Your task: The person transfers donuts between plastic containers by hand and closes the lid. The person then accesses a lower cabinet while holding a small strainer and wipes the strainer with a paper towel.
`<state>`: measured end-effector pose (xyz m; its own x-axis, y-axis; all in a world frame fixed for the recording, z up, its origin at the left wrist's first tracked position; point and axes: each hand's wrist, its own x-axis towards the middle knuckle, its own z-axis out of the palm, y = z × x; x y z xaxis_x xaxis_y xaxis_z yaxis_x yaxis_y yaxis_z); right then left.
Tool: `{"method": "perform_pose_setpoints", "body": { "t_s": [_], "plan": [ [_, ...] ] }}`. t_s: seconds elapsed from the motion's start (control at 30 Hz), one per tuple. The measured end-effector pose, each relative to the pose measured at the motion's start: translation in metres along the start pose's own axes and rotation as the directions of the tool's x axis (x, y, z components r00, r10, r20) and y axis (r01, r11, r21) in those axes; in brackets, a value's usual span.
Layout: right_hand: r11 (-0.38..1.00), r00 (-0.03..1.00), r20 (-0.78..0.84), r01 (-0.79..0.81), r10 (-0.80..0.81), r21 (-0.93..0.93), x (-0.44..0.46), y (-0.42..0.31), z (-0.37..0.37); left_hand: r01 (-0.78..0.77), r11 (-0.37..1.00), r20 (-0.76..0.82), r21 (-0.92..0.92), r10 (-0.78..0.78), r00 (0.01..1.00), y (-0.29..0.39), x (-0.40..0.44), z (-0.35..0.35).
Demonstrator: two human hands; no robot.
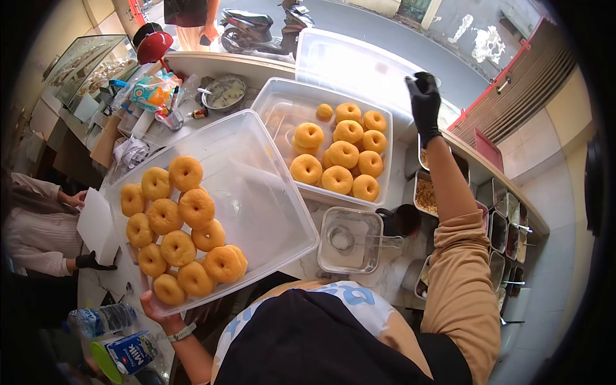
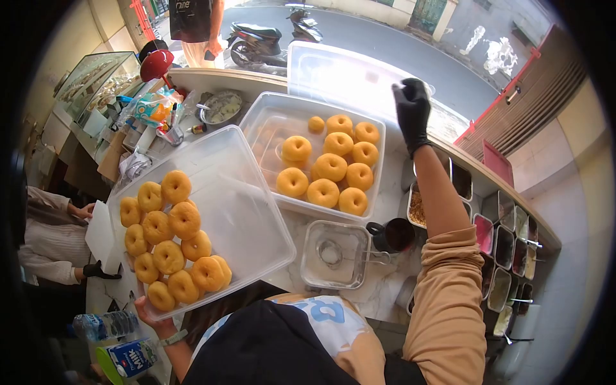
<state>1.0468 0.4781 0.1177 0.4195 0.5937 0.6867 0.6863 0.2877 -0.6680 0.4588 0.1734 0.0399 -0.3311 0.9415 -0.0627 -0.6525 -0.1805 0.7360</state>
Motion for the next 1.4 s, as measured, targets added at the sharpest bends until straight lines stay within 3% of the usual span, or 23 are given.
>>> {"method": "perform_pose_setpoints", "body": {
  "t_s": [0.03, 0.07, 0.13, 0.17, 0.2, 0.3, 0.4, 0.5, 0.53, 0.67, 0.77, 0.87, 0.97, 1.1, 1.13, 1.17, 1.23, 1.3, 1.33, 1.4],
  "plan": [
    [0.984, 0.948, 0.308, 0.022, -0.076, 0.178, -0.014, -0.004, 0.023, 0.006, 1.0, -0.001, -0.011, -0.006, 1.0, 0.0, 0.002, -0.002],
    [0.976, 0.702, 0.711, -0.125, -0.039, 0.177, -0.033, -0.033, 0.032, 0.012, 1.0, -0.003, -0.02, -0.013, 1.0, -0.002, 0.003, -0.005],
    [0.996, 0.306, 0.948, 0.043, -0.084, 0.074, -0.074, -0.07, 0.063, 0.034, 0.999, -0.006, -0.029, -0.034, 0.999, 0.002, 0.009, -0.016],
    [0.951, 0.226, 0.947, 0.258, -0.228, 0.167, -0.092, -0.063, 0.084, 0.047, 0.998, -0.008, -0.033, -0.047, 0.999, 0.003, 0.009, -0.024],
    [0.955, 0.169, 0.961, 0.242, -0.218, 0.174, -0.103, -0.066, 0.098, 0.058, 0.998, -0.012, -0.037, -0.058, 0.998, 0.004, 0.009, -0.029],
    [0.821, 0.075, 0.974, 0.554, -0.214, 0.138, -0.116, -0.059, 0.129, 0.03, 0.998, -0.055, -0.052, -0.033, 0.998, 0.002, 0.003, -0.024],
    [0.765, -0.043, 0.957, 0.591, -0.288, 0.257, -0.111, -0.052, 0.151, 0.0, 0.999, -0.087, -0.051, -0.004, 0.996, 0.005, -0.002, -0.015],
    [0.835, -0.213, 0.968, 0.503, -0.13, 0.223, -0.099, -0.052, 0.163, -0.005, 0.999, -0.118, -0.052, -0.002, 0.993, 0.012, -0.007, -0.027],
    [0.836, -0.23, 0.963, 0.494, -0.139, 0.238, -0.096, -0.051, 0.164, -0.013, 0.999, -0.124, -0.048, 0.007, 0.992, 0.013, -0.009, -0.028],
    [0.857, -0.343, 0.933, 0.509, 0.11, 0.086, -0.091, -0.062, 0.158, -0.007, 0.998, -0.172, -0.062, -0.004, 0.985, 0.015, -0.013, -0.029],
    [0.889, -0.379, 0.913, 0.456, 0.154, 0.039, -0.084, -0.08, 0.154, -0.01, 0.999, -0.178, -0.054, 0.0, 0.984, 0.018, -0.013, -0.031],
    [0.917, -0.31, 0.943, 0.399, 0.116, 0.018, -0.071, -0.08, 0.155, -0.007, 0.999, -0.194, -0.044, -0.002, 0.981, 0.018, -0.013, -0.045],
    [0.975, -0.319, 0.936, -0.114, 0.146, -0.191, -0.044, -0.101, 0.142, -0.005, 1.0, -0.15, -0.021, 0.002, 0.989, 0.019, -0.011, -0.039],
    [0.992, -0.175, 0.977, -0.021, 0.119, -0.124, -0.034, -0.105, 0.135, -0.013, 0.999, -0.076, -0.044, 0.01, 0.997, 0.014, 0.002, 0.002],
    [0.996, -0.04, 0.995, -0.006, 0.09, -0.09, -0.033, -0.107, 0.129, 0.012, 0.998, -0.071, -0.062, -0.017, 0.997, 0.011, 0.002, 0.003],
    [0.977, 0.052, 0.994, -0.196, 0.099, -0.087, -0.034, -0.115, 0.124, 0.018, 0.998, -0.052, -0.062, -0.021, 0.998, 0.007, 0.005, 0.005],
    [0.926, 0.205, 0.977, -0.355, -0.058, 0.129, -0.029, -0.122, 0.113, 0.027, 0.998, -0.007, -0.059, -0.028, 1.0, 0.001, 0.013, 0.013],
    [0.914, 0.295, 0.955, -0.381, -0.025, 0.142, -0.021, -0.124, 0.099, 0.046, 0.998, -0.013, -0.04, -0.047, 0.999, -0.003, 0.018, 0.017],
    [0.935, 0.333, 0.932, -0.354, 0.145, -0.019, -0.018, -0.118, 0.098, 0.056, 0.998, -0.003, -0.03, -0.056, 0.998, -0.004, 0.022, 0.02],
    [0.977, 0.229, 0.951, -0.083, 0.21, -0.196, -0.021, -0.105, 0.098, 0.09, 0.996, -0.004, -0.029, -0.09, 0.996, -0.006, 0.028, 0.017]
  ]
}}
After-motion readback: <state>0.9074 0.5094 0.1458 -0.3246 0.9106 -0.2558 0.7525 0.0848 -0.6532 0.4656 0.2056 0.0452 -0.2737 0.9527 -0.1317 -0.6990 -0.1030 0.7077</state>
